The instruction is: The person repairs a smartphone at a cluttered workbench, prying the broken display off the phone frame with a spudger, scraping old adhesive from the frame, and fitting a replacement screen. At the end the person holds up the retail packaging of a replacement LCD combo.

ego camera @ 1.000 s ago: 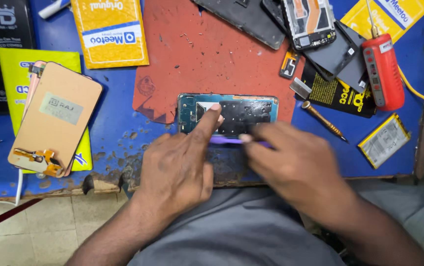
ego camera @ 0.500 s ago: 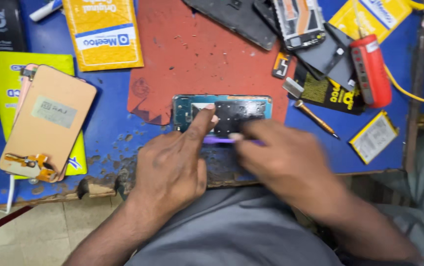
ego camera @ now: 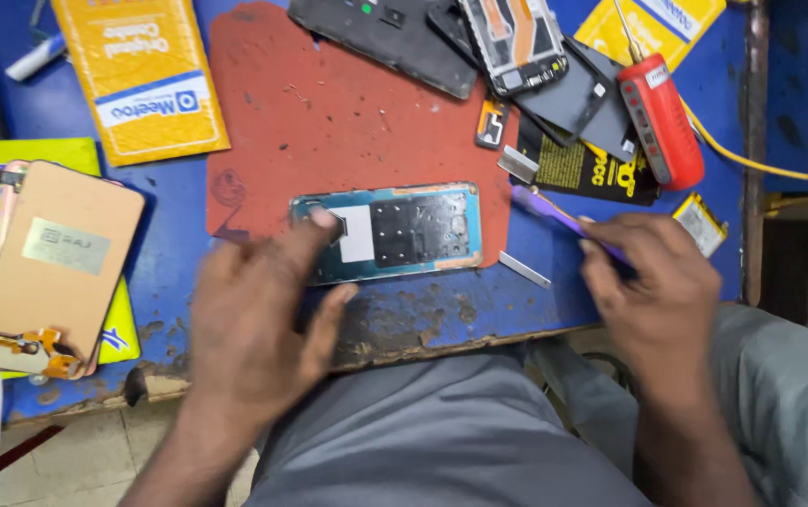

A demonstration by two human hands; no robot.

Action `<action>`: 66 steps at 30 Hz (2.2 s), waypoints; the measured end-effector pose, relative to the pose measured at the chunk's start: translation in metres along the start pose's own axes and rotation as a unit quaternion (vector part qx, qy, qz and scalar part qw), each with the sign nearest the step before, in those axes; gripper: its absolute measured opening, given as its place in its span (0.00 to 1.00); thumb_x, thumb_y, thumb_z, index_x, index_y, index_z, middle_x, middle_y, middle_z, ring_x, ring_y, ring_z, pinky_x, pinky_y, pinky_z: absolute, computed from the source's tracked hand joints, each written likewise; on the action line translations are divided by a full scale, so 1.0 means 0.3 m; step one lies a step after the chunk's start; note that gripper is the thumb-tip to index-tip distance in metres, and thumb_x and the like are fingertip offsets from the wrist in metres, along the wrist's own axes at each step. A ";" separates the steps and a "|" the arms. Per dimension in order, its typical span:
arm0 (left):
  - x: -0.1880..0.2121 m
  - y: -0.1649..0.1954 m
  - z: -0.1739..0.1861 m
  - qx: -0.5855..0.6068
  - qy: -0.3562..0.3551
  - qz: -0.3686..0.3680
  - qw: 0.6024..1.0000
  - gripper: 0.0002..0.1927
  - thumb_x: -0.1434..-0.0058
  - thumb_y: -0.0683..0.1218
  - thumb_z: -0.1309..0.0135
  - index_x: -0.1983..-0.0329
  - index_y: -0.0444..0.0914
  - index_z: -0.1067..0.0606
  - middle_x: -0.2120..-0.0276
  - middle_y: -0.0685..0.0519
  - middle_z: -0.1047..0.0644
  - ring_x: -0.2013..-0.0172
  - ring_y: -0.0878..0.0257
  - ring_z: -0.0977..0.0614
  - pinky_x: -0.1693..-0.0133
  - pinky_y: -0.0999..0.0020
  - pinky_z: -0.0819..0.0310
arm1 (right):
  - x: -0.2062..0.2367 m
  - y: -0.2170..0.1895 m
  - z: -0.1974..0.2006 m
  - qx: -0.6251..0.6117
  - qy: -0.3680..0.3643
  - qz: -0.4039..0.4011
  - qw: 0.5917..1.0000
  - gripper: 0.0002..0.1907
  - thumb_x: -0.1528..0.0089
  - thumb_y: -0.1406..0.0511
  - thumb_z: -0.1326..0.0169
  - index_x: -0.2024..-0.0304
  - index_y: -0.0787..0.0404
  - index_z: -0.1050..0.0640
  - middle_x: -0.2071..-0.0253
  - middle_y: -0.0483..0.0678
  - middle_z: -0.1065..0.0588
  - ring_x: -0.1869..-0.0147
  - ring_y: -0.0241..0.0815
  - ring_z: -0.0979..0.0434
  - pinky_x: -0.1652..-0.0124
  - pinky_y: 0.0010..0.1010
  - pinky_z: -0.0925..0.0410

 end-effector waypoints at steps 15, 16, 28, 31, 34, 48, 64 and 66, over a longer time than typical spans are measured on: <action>-0.019 0.007 0.038 0.202 0.013 0.001 0.979 0.41 0.53 0.42 0.28 0.39 0.38 0.38 0.40 0.43 0.31 0.37 0.50 0.27 0.36 0.56 0.29 | 0.022 -0.083 -0.054 -0.083 -0.071 0.025 0.994 0.09 0.46 0.72 0.33 0.65 0.65 0.20 0.62 0.51 0.21 0.56 0.48 0.21 0.56 0.36 0.29; -0.022 0.011 0.039 0.285 0.016 0.002 0.958 0.39 0.48 0.42 0.29 0.37 0.39 0.38 0.40 0.45 0.33 0.35 0.53 0.27 0.34 0.58 0.29 | 0.020 -0.074 -0.056 -0.101 -0.074 0.020 0.992 0.09 0.46 0.72 0.34 0.66 0.67 0.21 0.63 0.51 0.21 0.57 0.46 0.21 0.56 0.34 0.29; -0.234 0.006 -0.001 0.420 -0.049 -0.031 0.906 0.31 0.22 0.61 0.48 0.28 0.39 0.40 0.35 0.52 0.39 0.36 0.64 0.32 0.35 0.71 0.29 | -0.144 -0.113 -0.125 -0.276 -0.093 0.039 0.956 0.11 0.39 0.77 0.36 0.67 0.68 0.27 0.60 0.52 0.20 0.55 0.39 0.17 0.55 0.29 0.24; -0.268 -0.012 -0.026 0.478 -0.043 -0.011 0.877 0.32 0.20 0.64 0.54 0.27 0.38 0.41 0.37 0.54 0.36 0.40 0.66 0.33 0.39 0.74 0.32 | -0.169 -0.143 -0.131 -0.225 -0.099 0.044 0.968 0.06 0.40 0.79 0.39 0.63 0.68 0.23 0.61 0.51 0.20 0.56 0.39 0.15 0.54 0.28 0.23; -0.293 -0.043 -0.064 0.475 -0.019 -0.011 0.880 0.30 0.19 0.63 0.61 0.27 0.37 0.40 0.41 0.54 0.31 0.46 0.67 0.31 0.42 0.74 0.37 | -0.194 -0.175 -0.137 -0.174 -0.081 0.081 0.978 0.07 0.40 0.78 0.37 0.59 0.68 0.19 0.59 0.50 0.19 0.57 0.42 0.15 0.56 0.28 0.24; -0.403 -0.117 -0.260 0.499 0.101 -0.001 0.861 0.26 0.19 0.60 0.64 0.39 0.33 0.34 0.49 0.48 0.27 0.46 0.61 0.23 0.43 0.64 0.23 | -0.218 -0.180 -0.181 -0.119 -0.060 0.156 0.979 0.10 0.37 0.75 0.37 0.52 0.64 0.17 0.58 0.51 0.22 0.54 0.44 0.18 0.54 0.32 0.26; -0.342 -0.031 -0.217 0.339 0.127 -0.044 0.931 0.24 0.15 0.60 0.69 0.34 0.37 0.39 0.44 0.46 0.31 0.45 0.58 0.28 0.39 0.67 0.33 | -0.188 -0.229 -0.172 -0.061 -0.076 0.184 0.978 0.12 0.43 0.75 0.38 0.56 0.63 0.18 0.62 0.51 0.25 0.59 0.49 0.23 0.59 0.39 0.29; -0.304 -0.007 -0.207 0.334 0.101 -0.056 0.936 0.28 0.17 0.64 0.68 0.29 0.39 0.42 0.41 0.47 0.33 0.45 0.59 0.28 0.39 0.69 0.33 | -0.175 -0.233 -0.171 -0.077 -0.066 0.168 0.981 0.12 0.42 0.74 0.37 0.55 0.64 0.19 0.62 0.51 0.25 0.59 0.50 0.23 0.58 0.39 0.29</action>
Point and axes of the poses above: each hand's wrist, its own x-axis away from the middle knuckle, its own z-axis out of the back of the hand, y = z × x, the point moved 1 cm from there along -x, towards the middle knuckle
